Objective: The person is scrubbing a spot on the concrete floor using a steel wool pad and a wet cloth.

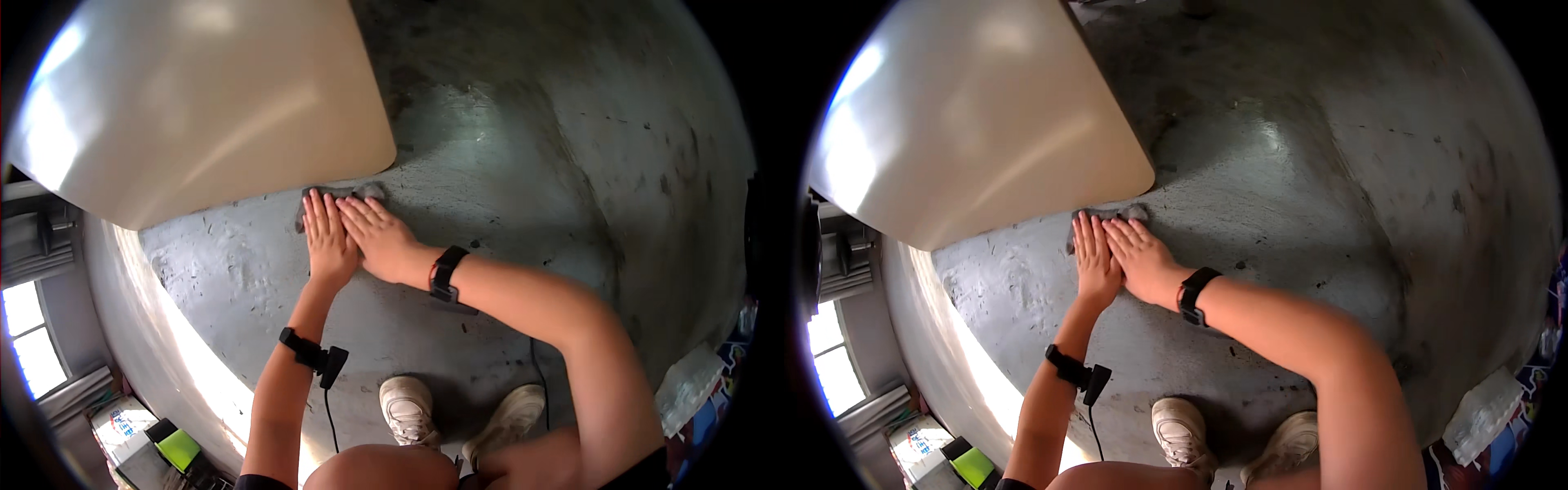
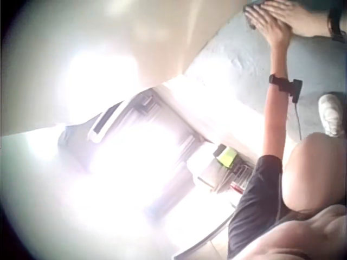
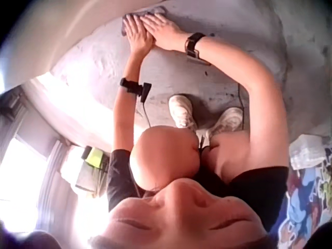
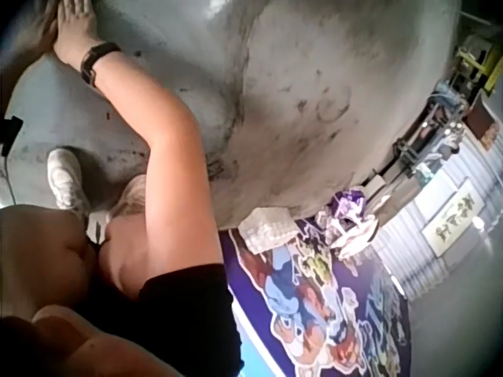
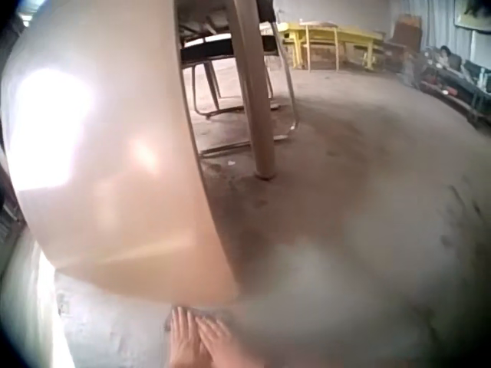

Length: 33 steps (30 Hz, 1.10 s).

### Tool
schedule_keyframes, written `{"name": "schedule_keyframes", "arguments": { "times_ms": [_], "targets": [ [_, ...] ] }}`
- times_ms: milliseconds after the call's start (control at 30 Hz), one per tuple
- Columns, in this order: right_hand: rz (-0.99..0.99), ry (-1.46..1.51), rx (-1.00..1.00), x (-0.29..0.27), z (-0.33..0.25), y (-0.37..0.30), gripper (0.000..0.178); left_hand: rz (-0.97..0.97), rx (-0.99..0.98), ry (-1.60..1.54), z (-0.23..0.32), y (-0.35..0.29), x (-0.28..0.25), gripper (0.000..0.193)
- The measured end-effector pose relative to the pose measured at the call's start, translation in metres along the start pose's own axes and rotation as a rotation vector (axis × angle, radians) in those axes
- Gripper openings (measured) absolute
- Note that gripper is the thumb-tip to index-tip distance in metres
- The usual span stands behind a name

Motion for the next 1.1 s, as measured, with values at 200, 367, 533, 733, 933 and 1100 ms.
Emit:
{"name": "schedule_keyframes", "arguments": {
  "times_ms": [200,367,533,733,933,1100],
  "targets": [
    [0.004,0.040,0.047,-0.029,0.061,-0.054,0.082,0.040,-0.033,-0.027,0.085,0.020,0.034,0.072],
    [0.035,0.054,0.092,-0.052,0.098,-0.111,0.083,0.099,0.032,-0.024,0.153,0.023,0.058,0.071],
    [0.036,0.078,0.226,-0.077,0.134,-0.195,0.083,0.052,0.149,-0.116,0.242,0.022,0.084,0.070],
    [0.001,0.039,0.464,-0.080,0.134,-0.310,0.090,-0.259,0.365,0.110,0.344,-0.011,0.102,0.072],
    [-0.099,0.049,0.592,-0.072,0.084,-0.379,0.093,-0.313,0.586,0.072,0.366,-0.075,0.114,0.074],
    [-0.030,0.029,0.590,-0.059,0.073,-0.354,0.097,-0.289,0.611,0.245,0.338,-0.070,0.106,0.072]
  ]
}}
Point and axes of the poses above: each hand's wrist, its own y-axis towards the middle knuckle, its own x-axis out of the palm, z = x × y, the point moved 1 cm from there along y, towards the middle knuckle, and after that the axes turned 4 degrees about -x, right-handed, at the moved point
